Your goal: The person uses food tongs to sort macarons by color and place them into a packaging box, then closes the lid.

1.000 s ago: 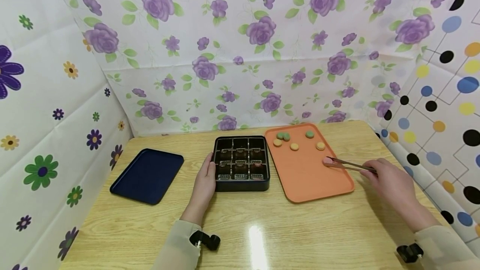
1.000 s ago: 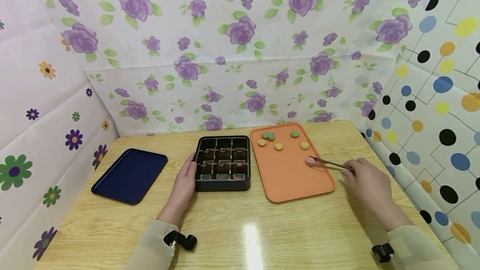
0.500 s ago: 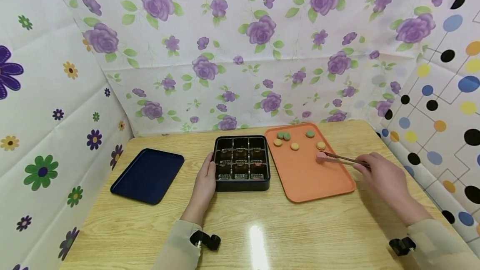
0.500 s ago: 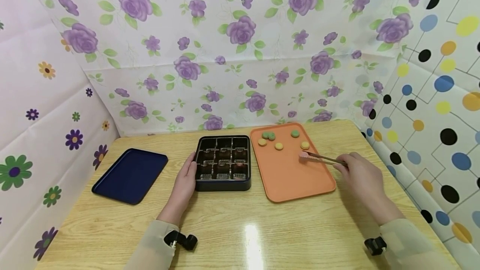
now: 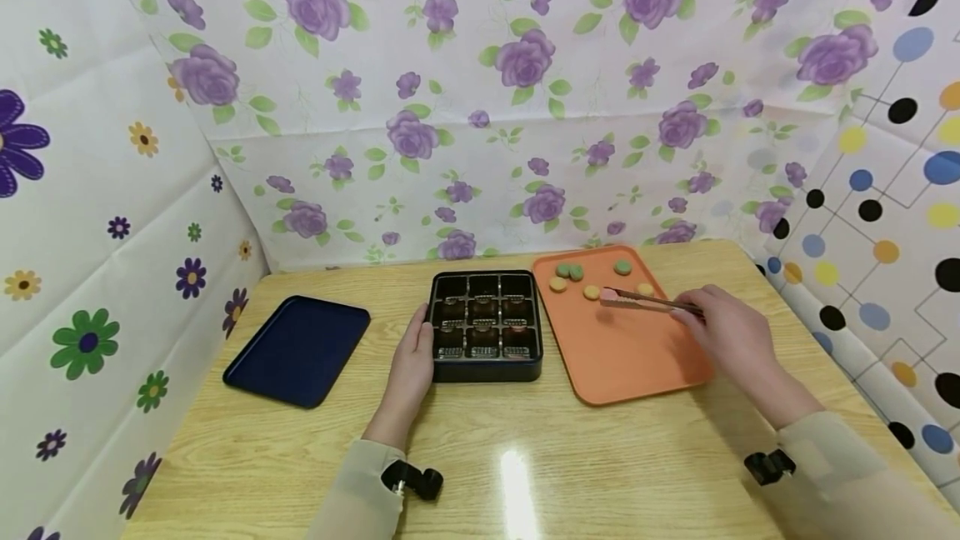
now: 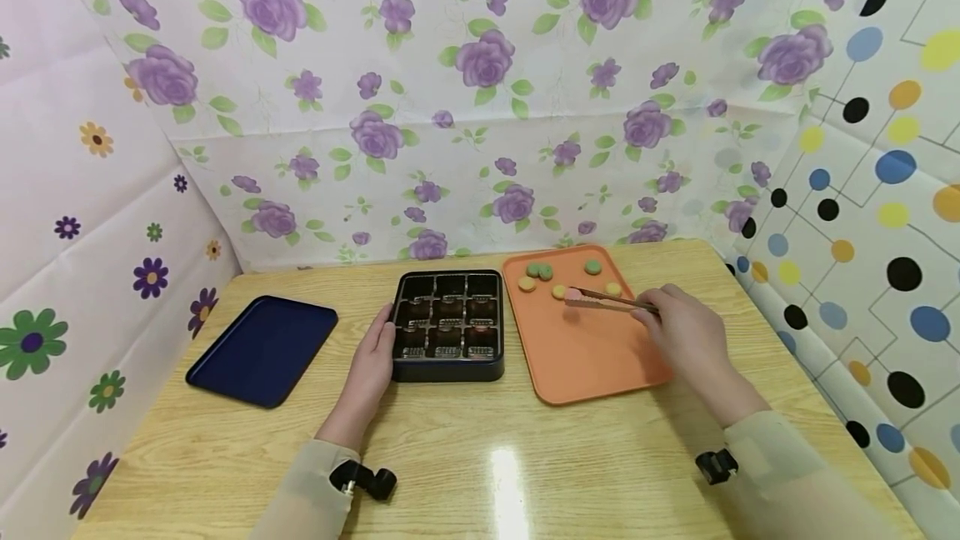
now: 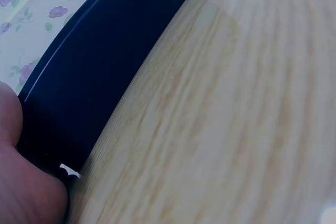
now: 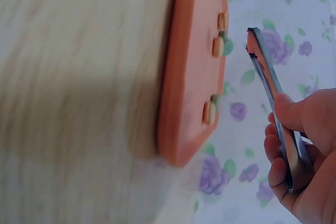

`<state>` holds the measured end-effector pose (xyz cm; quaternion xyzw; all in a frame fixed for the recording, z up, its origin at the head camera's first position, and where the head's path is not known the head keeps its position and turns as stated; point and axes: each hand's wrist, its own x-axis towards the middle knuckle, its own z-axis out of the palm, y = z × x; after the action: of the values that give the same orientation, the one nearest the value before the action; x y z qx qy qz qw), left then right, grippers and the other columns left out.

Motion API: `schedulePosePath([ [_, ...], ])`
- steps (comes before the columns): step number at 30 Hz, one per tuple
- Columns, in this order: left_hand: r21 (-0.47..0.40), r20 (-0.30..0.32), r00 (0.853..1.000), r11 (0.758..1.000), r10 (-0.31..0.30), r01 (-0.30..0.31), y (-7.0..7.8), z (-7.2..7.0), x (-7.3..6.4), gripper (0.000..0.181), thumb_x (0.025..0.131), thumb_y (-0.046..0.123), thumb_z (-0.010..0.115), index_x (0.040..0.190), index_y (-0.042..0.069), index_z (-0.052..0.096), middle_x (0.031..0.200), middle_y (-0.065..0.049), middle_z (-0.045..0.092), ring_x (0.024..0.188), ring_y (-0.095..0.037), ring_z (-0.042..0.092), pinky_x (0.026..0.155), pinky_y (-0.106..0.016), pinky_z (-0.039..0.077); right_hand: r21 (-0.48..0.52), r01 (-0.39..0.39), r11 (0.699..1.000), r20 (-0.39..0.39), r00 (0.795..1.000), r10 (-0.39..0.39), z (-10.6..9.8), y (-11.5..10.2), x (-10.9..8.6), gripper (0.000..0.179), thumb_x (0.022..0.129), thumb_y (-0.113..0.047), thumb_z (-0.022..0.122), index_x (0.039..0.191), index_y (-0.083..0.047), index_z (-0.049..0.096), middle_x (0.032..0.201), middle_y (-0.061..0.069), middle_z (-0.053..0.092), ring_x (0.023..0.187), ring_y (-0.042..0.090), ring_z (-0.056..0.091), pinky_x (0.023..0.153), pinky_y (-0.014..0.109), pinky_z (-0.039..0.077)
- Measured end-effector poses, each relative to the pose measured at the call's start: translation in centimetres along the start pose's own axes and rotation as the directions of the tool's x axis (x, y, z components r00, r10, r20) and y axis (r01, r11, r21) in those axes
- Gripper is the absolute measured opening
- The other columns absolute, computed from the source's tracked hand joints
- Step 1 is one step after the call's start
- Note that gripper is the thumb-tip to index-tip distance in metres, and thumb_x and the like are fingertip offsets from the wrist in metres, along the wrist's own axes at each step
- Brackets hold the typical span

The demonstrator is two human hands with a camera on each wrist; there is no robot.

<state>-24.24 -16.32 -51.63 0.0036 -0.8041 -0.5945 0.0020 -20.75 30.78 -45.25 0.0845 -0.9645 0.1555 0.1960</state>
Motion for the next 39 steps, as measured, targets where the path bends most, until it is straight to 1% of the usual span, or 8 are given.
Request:
schedulePosePath([
  [4,-0.009,0.004,1.000,1.000,0.001,-0.001,0.0,0.0,0.0,0.058,0.124,0.039,0.033,0.179,0.021,0.024,0.182,-0.010,0.024,0.165,-0.039,0.026,0.132,-0.063,0.022,0.028,0.019,0.999,0.007,1.000,-0.019,0.3,-1.1,0.9,0.019,0.106,-0.025,0.080,0.111,-0.006,0.080,0.095,0.006,0.068,0.068,0.018,0.057,0.056,0.038,0.046],
  [9,-0.022,0.007,1.000,1.000,0.002,-0.001,0.0,-0.1,-0.1,0.059,0.124,0.039,0.033,0.179,0.021,0.024,0.182,-0.009,0.024,0.165,-0.038,0.026,0.132,-0.062,0.022,0.051,0.033,0.998,0.020,0.999,-0.034,0.7,-2.5,2.0,0.020,0.106,-0.025,0.080,0.114,-0.006,0.081,0.098,0.007,0.070,0.073,0.019,0.062,0.058,0.041,0.049],
  [16,-0.020,-0.002,1.000,1.000,-0.004,0.004,0.1,0.0,-0.1,0.058,0.124,0.038,0.034,0.178,0.021,0.025,0.181,-0.010,0.025,0.164,-0.038,0.029,0.132,-0.061,0.023,0.078,0.028,0.997,0.059,0.998,-0.032,1.3,-4.8,3.4,0.015,0.107,-0.024,0.078,0.111,-0.010,0.080,0.094,0.005,0.066,0.070,0.018,0.057,0.058,0.039,0.046],
  [24,-0.011,-0.006,1.000,1.000,-0.003,0.003,0.1,0.0,-0.2,0.058,0.124,0.038,0.034,0.178,0.020,0.025,0.180,-0.011,0.027,0.164,-0.038,0.030,0.132,-0.061,0.024,0.094,0.053,0.994,0.059,0.997,-0.059,2.6,-7.0,5.1,0.012,0.108,-0.024,0.077,0.109,-0.012,0.080,0.100,0.006,0.070,0.076,0.021,0.063,0.062,0.043,0.052],
  [28,0.001,-0.010,1.000,1.000,-0.002,0.002,0.1,0.0,-0.1,0.058,0.124,0.037,0.034,0.178,0.020,0.026,0.181,-0.011,0.027,0.164,-0.038,0.029,0.132,-0.061,0.024,0.106,0.061,0.992,0.067,0.995,-0.068,3.2,-7.8,5.8,0.011,0.108,-0.023,0.077,0.110,-0.012,0.080,0.102,0.005,0.071,0.077,0.022,0.064,0.064,0.044,0.054],
  [31,0.002,-0.008,1.000,1.000,-0.006,0.006,0.2,-0.1,-0.1,0.058,0.124,0.037,0.034,0.178,0.020,0.025,0.181,-0.011,0.026,0.165,-0.038,0.027,0.132,-0.061,0.023,0.112,0.061,0.992,0.067,0.995,-0.068,3.6,-8.3,6.2,0.011,0.108,-0.023,0.078,0.111,-0.012,0.080,0.106,0.006,0.072,0.080,0.022,0.066,0.066,0.045,0.056],
  [36,0.000,-0.003,1.000,1.000,-0.004,0.004,0.2,-0.1,-0.1,0.058,0.124,0.037,0.033,0.178,0.020,0.025,0.182,-0.011,0.024,0.165,-0.039,0.025,0.132,-0.062,0.023,0.112,0.053,0.992,0.088,0.994,-0.063,4.0,-9.1,6.9,0.014,0.109,-0.025,0.076,0.112,-0.012,0.080,0.110,0.009,0.071,0.084,0.024,0.067,0.067,0.046,0.057],
  [39,0.001,-0.002,1.000,1.000,-0.004,0.004,0.2,-0.1,-0.2,0.058,0.124,0.037,0.033,0.179,0.020,0.024,0.182,-0.011,0.024,0.165,-0.039,0.025,0.132,-0.063,0.023,0.112,0.051,0.992,0.104,0.993,-0.063,4.3,-9.5,7.2,0.015,0.109,-0.025,0.076,0.112,-0.011,0.080,0.109,0.009,0.071,0.087,0.026,0.067,0.070,0.047,0.057],
])
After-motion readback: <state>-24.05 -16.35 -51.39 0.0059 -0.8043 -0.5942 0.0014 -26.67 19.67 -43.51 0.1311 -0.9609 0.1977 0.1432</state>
